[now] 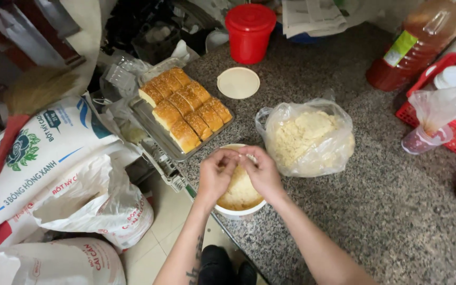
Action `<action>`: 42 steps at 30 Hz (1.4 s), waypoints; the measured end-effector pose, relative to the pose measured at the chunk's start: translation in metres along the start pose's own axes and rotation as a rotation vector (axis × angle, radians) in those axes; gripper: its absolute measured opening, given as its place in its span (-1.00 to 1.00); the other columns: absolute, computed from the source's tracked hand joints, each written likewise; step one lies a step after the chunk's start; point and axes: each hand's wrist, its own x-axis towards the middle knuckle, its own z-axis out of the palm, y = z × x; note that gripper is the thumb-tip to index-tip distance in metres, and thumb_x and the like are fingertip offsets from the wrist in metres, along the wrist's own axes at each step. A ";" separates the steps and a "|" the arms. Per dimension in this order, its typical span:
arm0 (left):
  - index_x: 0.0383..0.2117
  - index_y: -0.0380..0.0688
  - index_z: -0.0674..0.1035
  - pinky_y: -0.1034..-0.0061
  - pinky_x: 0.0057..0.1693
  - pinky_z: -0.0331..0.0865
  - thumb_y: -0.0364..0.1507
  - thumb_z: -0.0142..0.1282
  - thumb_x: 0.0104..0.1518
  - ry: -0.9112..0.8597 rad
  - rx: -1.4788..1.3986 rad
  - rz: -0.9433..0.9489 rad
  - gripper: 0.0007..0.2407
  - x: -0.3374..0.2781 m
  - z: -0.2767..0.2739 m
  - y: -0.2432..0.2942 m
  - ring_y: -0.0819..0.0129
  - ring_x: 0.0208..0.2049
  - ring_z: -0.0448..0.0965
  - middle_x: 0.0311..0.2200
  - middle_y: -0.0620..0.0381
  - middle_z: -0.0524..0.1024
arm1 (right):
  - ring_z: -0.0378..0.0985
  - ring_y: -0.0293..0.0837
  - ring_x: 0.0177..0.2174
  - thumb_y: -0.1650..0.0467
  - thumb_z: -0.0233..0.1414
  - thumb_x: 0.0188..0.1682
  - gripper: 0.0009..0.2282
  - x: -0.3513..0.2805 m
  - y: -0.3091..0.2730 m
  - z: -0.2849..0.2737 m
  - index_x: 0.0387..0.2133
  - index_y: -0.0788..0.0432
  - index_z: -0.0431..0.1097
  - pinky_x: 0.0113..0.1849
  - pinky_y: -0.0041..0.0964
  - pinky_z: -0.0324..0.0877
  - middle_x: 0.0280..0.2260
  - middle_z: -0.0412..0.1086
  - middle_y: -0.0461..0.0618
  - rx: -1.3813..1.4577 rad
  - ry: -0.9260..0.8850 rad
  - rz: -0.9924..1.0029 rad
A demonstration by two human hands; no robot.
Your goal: Manually shredding a large block of pastry filling into a small bowl using both hands.
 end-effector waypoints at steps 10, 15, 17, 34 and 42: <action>-0.35 -0.10 0.71 0.29 -0.16 0.52 -0.51 0.22 0.14 0.040 0.012 0.059 -0.95 -0.002 -0.004 0.022 0.05 -0.41 0.67 -0.52 -0.01 0.63 | 0.58 -0.31 -0.39 0.32 0.07 0.08 -0.85 -0.003 -0.005 0.003 -0.18 0.06 0.55 -0.35 -0.37 0.47 -0.40 0.57 -0.08 -0.150 -0.003 -0.003; -0.33 -0.20 0.65 0.21 -0.18 0.55 -0.52 0.06 0.24 0.051 0.024 0.012 -0.90 -0.003 0.002 0.008 -0.02 -0.40 0.70 -0.48 -0.11 0.63 | 0.43 -0.29 -0.48 0.33 0.00 0.12 -0.84 -0.007 -0.015 0.002 -0.20 0.13 0.49 -0.42 -0.40 0.38 -0.47 0.49 -0.07 -0.086 0.024 -0.005; -0.30 -0.20 0.64 0.26 -0.18 0.55 -0.51 0.02 0.27 0.094 -0.019 -0.015 -0.88 -0.006 -0.002 0.021 0.08 -0.41 0.68 -0.48 -0.06 0.62 | 0.41 -0.33 -0.50 0.34 0.00 0.13 -0.85 -0.011 -0.020 0.003 -0.21 0.12 0.48 -0.44 -0.45 0.35 -0.48 0.46 -0.10 -0.055 0.049 -0.001; -0.37 -0.08 0.71 0.33 -0.24 0.54 -0.57 0.13 0.16 0.084 -0.015 0.196 -0.89 -0.009 -0.008 0.033 0.10 -0.46 0.66 -0.55 0.04 0.60 | 0.28 -0.36 -0.59 0.32 0.07 0.08 -0.85 -0.012 -0.028 0.006 -0.33 0.13 0.53 -0.51 -0.50 0.24 -0.62 0.36 -0.14 -0.090 0.012 0.031; -0.28 -0.15 0.68 0.19 -0.16 0.49 -0.50 0.11 0.20 0.093 0.065 0.172 -0.90 -0.011 -0.006 0.034 -0.11 -0.37 0.63 -0.47 -0.09 0.59 | 0.45 -0.31 -0.45 0.40 0.10 0.06 -0.88 -0.013 -0.023 0.005 -0.24 0.18 0.55 -0.32 -0.41 0.42 -0.48 0.55 -0.03 -0.051 0.023 -0.013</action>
